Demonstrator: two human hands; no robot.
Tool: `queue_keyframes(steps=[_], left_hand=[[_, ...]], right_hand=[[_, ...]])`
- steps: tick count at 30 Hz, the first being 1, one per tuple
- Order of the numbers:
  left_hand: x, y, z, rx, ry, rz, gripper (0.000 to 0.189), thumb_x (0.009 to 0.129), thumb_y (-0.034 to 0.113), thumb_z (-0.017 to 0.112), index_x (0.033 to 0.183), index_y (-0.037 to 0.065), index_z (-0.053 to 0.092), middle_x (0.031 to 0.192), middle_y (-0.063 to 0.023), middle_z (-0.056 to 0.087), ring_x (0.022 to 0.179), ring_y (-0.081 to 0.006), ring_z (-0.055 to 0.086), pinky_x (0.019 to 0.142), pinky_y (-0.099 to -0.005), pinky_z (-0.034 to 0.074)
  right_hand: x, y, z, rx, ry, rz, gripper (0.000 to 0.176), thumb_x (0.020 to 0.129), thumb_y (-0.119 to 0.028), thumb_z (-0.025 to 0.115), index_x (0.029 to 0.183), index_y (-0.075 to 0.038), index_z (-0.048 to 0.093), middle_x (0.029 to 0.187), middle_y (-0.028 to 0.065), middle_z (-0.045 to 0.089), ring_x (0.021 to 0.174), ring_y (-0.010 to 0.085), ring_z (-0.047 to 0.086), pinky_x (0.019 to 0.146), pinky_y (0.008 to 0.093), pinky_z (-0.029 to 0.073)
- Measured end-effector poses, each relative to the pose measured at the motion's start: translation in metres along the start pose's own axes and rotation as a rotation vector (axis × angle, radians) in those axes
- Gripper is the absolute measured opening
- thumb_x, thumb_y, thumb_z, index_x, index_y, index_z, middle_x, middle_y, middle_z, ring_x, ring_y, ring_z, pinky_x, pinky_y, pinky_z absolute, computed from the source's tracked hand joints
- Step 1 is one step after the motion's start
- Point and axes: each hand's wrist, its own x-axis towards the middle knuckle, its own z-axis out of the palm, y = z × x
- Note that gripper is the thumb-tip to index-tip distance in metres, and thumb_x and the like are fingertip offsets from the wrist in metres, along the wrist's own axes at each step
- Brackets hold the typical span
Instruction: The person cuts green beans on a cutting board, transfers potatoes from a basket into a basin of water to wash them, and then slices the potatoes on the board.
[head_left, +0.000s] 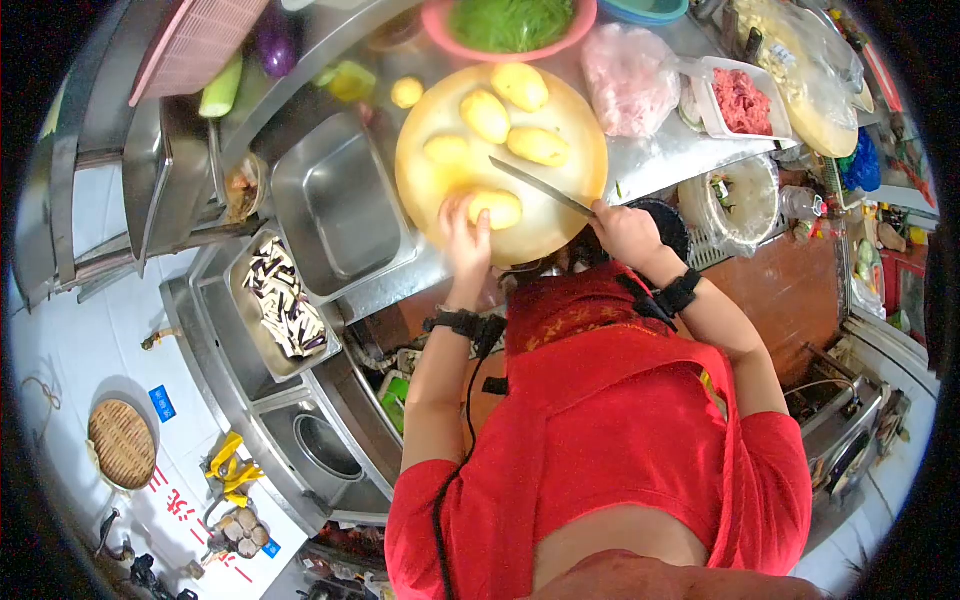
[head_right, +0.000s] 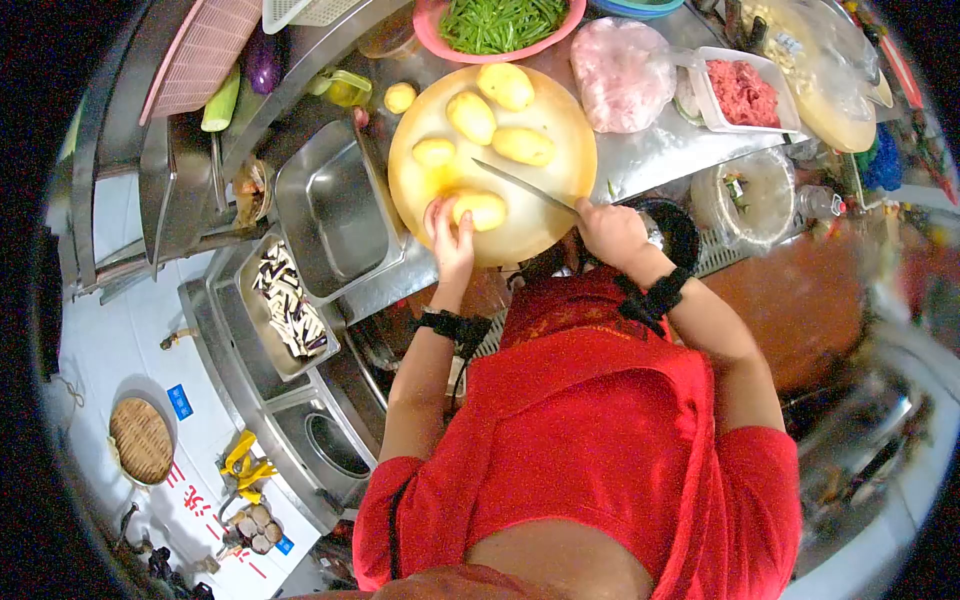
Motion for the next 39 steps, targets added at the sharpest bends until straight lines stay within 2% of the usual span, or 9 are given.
queue_keyframes(steps=[8, 10, 19, 22, 29, 32, 34, 38, 39], left_hand=[[-0.010, -0.003, 0.003, 0.025, 0.025, 0.079, 0.031, 0.082, 0.016, 0.059, 0.110, 0.005, 0.054, 0.120, -0.0171, 0.045, 0.116, -0.0345, 0.040, 0.097, -0.0423, 0.033], [-0.009, -0.012, 0.005, 0.289, 0.032, 0.388, 0.036, 0.080, 0.013, 0.060, 0.113, 0.004, 0.051, 0.123, -0.0173, 0.042, 0.113, -0.0335, 0.042, 0.096, -0.0423, 0.034], [-0.005, -0.022, 0.020, 0.242, 0.160, 0.525, 0.033, 0.075, 0.012, 0.063, 0.106, 0.006, 0.052, 0.115, -0.0152, 0.044, 0.107, -0.0362, 0.043, 0.092, -0.0463, 0.036], [-0.005, -0.024, 0.021, 0.257, 0.187, 0.531, 0.028, 0.074, 0.015, 0.064, 0.100, 0.005, 0.056, 0.111, -0.0153, 0.046, 0.105, -0.0376, 0.044, 0.088, -0.0460, 0.039], [-0.002, -0.027, 0.021, 0.265, 0.175, 0.559, 0.031, 0.074, 0.015, 0.063, 0.103, 0.006, 0.053, 0.113, -0.0142, 0.044, 0.107, -0.0372, 0.042, 0.089, -0.0463, 0.039], [-0.006, -0.027, 0.020, 0.269, 0.155, 0.540, 0.031, 0.075, 0.015, 0.061, 0.104, 0.007, 0.052, 0.112, -0.0142, 0.043, 0.107, -0.0373, 0.042, 0.089, -0.0464, 0.039], [-0.003, -0.027, 0.019, 0.239, 0.154, 0.553, 0.032, 0.075, 0.015, 0.061, 0.105, 0.007, 0.051, 0.112, -0.0141, 0.043, 0.108, -0.0376, 0.042, 0.089, -0.0470, 0.039], [-0.003, -0.027, 0.020, 0.232, 0.164, 0.571, 0.033, 0.076, 0.015, 0.060, 0.106, 0.008, 0.050, 0.111, -0.0141, 0.043, 0.107, -0.0379, 0.043, 0.088, -0.0479, 0.040], [-0.003, -0.027, 0.020, 0.241, 0.162, 0.565, 0.034, 0.076, 0.016, 0.060, 0.107, 0.008, 0.049, 0.111, -0.0140, 0.043, 0.107, -0.0380, 0.043, 0.088, -0.0482, 0.040]], right_hand=[[-0.008, -0.007, -0.010, 0.034, -0.031, -0.093, 0.019, 0.084, -0.024, 0.050, 0.087, -0.004, 0.052, 0.064, 0.0152, 0.060, 0.059, 0.0329, 0.061, 0.052, 0.0436, 0.048], [-0.009, -0.007, -0.015, 0.026, -0.047, -0.109, 0.020, 0.085, -0.023, 0.050, 0.088, -0.004, 0.052, 0.064, 0.0156, 0.060, 0.060, 0.0338, 0.060, 0.053, 0.0445, 0.048], [-0.009, -0.015, -0.040, 0.046, -0.047, -0.085, 0.018, 0.084, -0.022, 0.051, 0.089, -0.005, 0.050, 0.063, 0.0162, 0.059, 0.059, 0.0347, 0.059, 0.054, 0.0455, 0.047], [-0.009, -0.017, -0.038, 0.070, 0.019, -0.166, 0.017, 0.084, -0.021, 0.051, 0.088, -0.005, 0.050, 0.060, 0.0152, 0.058, 0.058, 0.0334, 0.059, 0.054, 0.0451, 0.047], [-0.004, -0.023, -0.039, -0.059, -0.040, -0.205, 0.015, 0.082, -0.019, 0.052, 0.085, -0.005, 0.048, 0.057, 0.0123, 0.058, 0.054, 0.0295, 0.060, 0.050, 0.0412, 0.048], [0.004, -0.029, -0.010, -0.067, -0.097, -0.175, 0.016, 0.080, -0.018, 0.053, 0.086, -0.005, 0.047, 0.057, 0.0113, 0.059, 0.054, 0.0284, 0.061, 0.047, 0.0389, 0.048], [0.016, -0.035, 0.004, -0.189, -0.218, -0.123, 0.018, 0.079, -0.017, 0.054, 0.088, -0.004, 0.047, 0.058, 0.0115, 0.060, 0.055, 0.0285, 0.062, 0.045, 0.0383, 0.048], [0.015, -0.029, -0.004, -0.134, -0.197, -0.123, 0.017, 0.079, -0.018, 0.054, 0.087, -0.005, 0.047, 0.059, 0.0121, 0.059, 0.055, 0.0290, 0.061, 0.046, 0.0396, 0.048], [0.011, -0.026, -0.011, -0.054, -0.132, -0.153, 0.016, 0.079, -0.018, 0.054, 0.087, -0.005, 0.047, 0.059, 0.0123, 0.059, 0.055, 0.0293, 0.061, 0.046, 0.0402, 0.048]])
